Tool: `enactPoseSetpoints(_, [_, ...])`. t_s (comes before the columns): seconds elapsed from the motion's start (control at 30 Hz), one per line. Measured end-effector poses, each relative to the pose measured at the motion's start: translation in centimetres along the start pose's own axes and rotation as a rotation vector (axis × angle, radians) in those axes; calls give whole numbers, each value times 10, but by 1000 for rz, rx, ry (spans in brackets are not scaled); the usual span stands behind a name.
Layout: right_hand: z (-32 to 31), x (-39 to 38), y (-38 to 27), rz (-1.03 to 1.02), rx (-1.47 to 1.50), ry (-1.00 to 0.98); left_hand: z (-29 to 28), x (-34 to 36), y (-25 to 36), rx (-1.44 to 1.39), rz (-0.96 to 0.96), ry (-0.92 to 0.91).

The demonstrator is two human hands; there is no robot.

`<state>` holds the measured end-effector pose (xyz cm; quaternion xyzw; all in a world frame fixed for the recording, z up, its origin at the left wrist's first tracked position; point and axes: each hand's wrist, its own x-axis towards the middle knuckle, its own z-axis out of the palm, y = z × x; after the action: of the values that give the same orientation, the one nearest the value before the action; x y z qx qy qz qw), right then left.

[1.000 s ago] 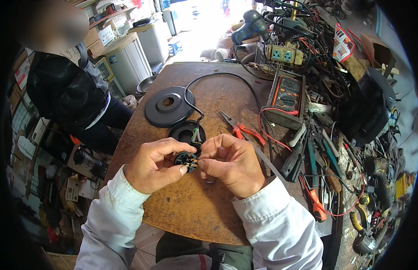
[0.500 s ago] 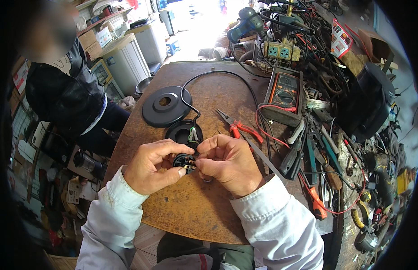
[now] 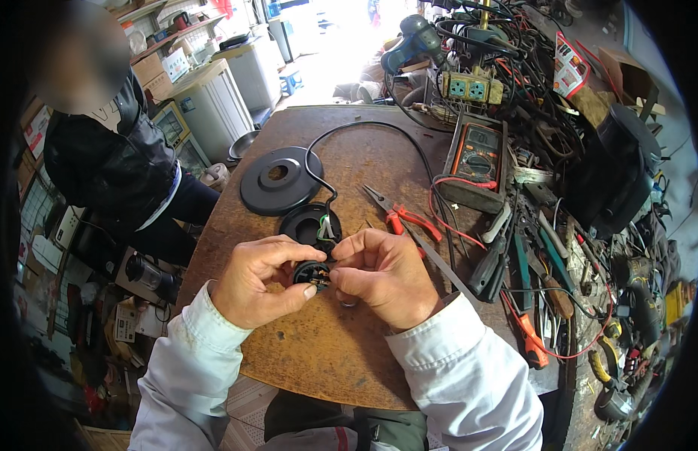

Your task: The person works at a cluttered workbench, using pliers and a screwdriver to strip and adjust wires on a small black electrical component. They then use a multimeter to test the component's continuity. The task involves precise hand manipulation of small parts and tools.

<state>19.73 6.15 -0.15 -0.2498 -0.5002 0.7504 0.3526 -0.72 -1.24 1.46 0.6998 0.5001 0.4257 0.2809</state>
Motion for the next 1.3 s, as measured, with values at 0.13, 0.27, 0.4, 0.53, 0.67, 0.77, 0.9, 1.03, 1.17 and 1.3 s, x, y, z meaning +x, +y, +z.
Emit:
enactPoseSetpoints(0.13, [-3,1,2,11,-12,-15,2,-1,0,-8,-14,4])
enactPoseSetpoints(0.27, [-5,2,3,14,30,-41,2,-1,1,-24,-12,12])
enactPoseSetpoints(0.4, [-3,1,2,20,52,-33,2,-1,-2,-55,0,15])
enactPoseSetpoints(0.53, [-4,1,3,12,37,-32,2,-2,-3,-72,-18,9])
enactPoseSetpoints(0.67, [-6,2,5,16,49,-38,3,-2,-5,-101,-25,2])
enactPoseSetpoints(0.77, [-7,3,6,23,72,-41,5,-3,-3,-122,-55,19])
enactPoseSetpoints(0.9, [-7,3,5,30,86,-34,5,-4,-4,-143,-62,16])
enactPoseSetpoints(1.03, [-6,3,7,7,71,-20,5,-4,-2,-158,-98,14])
enactPoseSetpoints(1.17, [-6,3,9,5,62,-23,4,-4,0,-194,-170,7])
enactPoseSetpoints(1.3, [-5,3,12,-4,57,-19,2,-4,-3,-219,-217,-6])
